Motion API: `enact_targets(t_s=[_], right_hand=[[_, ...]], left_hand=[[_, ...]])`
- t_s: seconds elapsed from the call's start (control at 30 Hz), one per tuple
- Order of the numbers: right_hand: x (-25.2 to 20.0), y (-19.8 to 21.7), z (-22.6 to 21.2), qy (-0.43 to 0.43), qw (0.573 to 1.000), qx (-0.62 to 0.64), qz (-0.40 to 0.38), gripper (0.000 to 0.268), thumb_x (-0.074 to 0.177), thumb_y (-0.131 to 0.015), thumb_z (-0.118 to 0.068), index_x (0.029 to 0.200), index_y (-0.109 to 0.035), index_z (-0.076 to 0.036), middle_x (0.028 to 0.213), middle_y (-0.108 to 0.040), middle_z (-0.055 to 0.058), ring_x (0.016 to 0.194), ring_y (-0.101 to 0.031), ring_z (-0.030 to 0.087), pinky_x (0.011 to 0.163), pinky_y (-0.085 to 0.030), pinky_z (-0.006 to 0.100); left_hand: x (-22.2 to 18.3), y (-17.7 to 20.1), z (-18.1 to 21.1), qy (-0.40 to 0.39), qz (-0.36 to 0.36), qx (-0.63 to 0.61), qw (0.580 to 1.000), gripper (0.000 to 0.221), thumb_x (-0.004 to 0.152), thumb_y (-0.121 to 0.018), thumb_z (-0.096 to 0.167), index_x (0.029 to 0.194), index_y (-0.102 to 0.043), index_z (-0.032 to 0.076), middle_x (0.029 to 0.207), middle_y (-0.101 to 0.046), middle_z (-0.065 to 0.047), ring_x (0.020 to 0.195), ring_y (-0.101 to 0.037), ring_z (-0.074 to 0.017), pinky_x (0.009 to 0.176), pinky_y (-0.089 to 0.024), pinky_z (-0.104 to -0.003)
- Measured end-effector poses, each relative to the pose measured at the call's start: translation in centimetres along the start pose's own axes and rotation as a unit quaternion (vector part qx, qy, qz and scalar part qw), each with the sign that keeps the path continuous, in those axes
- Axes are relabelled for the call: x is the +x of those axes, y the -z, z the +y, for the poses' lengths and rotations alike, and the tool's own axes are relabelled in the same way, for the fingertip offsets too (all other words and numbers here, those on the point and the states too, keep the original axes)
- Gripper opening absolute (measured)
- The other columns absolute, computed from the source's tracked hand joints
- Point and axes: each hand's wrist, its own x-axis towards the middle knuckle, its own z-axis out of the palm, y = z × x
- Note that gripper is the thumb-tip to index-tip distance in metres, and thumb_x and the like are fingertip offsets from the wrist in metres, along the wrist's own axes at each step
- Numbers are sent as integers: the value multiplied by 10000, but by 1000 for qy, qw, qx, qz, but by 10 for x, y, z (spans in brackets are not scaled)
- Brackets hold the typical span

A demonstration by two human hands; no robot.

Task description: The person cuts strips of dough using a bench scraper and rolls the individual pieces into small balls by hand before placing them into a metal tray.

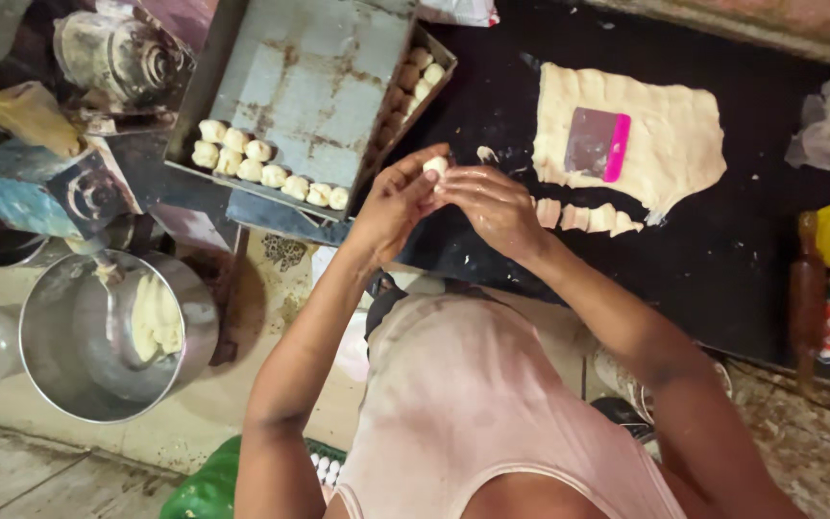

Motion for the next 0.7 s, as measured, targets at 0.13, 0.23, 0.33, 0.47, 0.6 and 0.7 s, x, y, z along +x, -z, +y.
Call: enact_targets(t_s=[0.13, 0.23, 0.33, 0.47, 0.6, 0.7], right_hand=[[29, -23, 4, -139, 985, 101, -33, 400, 914, -814, -3, 1288, -679, -49, 1244, -703, 71, 1175, -647, 245, 1034, -544, 354], [48, -43, -6, -335, 867, 368, -32, 510, 911, -729, -27, 1389, -558, -72, 1384, -637, 95, 1291, -597, 275, 1098, -503, 346], [48, -73, -41, -237, 926, 293, -15, 382, 967, -663, -46, 1342, -597, -79, 1432, -641, 111, 1382, -575, 283, 1180, -458, 337], [63, -129, -50, -58, 996, 33, -58, 324, 954, -646, 1, 1277, -671, 6, 1392, -667, 184, 1358, -609, 321, 1167, -481, 360], [105, -218, 7, -86, 995, 39, -30, 347, 969, -576, 15, 1305, -663, 25, 1362, -673, 214, 1340, -611, 359, 1152, -474, 393], [115, -256, 37, -230, 963, 135, -47, 319, 1117, -542, -56, 1419, -551, 48, 1389, -609, 256, 1325, -588, 365, 1104, -441, 420]], left_hand=[[-18, 23, 8, -147, -41, 225, 962, 351, 1067, -544, 27, 1414, -575, -13, 1406, -573, -90, 1290, -576, -198, 1111, -490, -332], [-30, 37, 14, -202, -18, 300, 932, 343, 1078, -568, 111, 1394, -582, -23, 1426, -547, -110, 1346, -530, -228, 1121, -455, -340], [-54, 56, 31, -161, 47, 284, 944, 417, 1145, -463, 265, 1452, -556, -3, 1446, -567, -153, 1352, -542, -251, 1137, -443, -341], [-92, 80, 44, -131, 98, 112, 980, 649, 1092, -284, 422, 1643, -61, 160, 1654, -253, -61, 1439, -459, -232, 1165, -401, -330], [-118, 111, 50, -274, 277, 280, 877, 658, 1117, -374, 314, 1647, -60, 83, 1660, -279, -189, 1429, -508, -287, 1000, -503, -388], [-129, 136, 53, -318, 331, 302, 836, 593, 1142, -430, 243, 1659, -195, 72, 1570, -468, -207, 1386, -569, -287, 1168, -433, -386]])
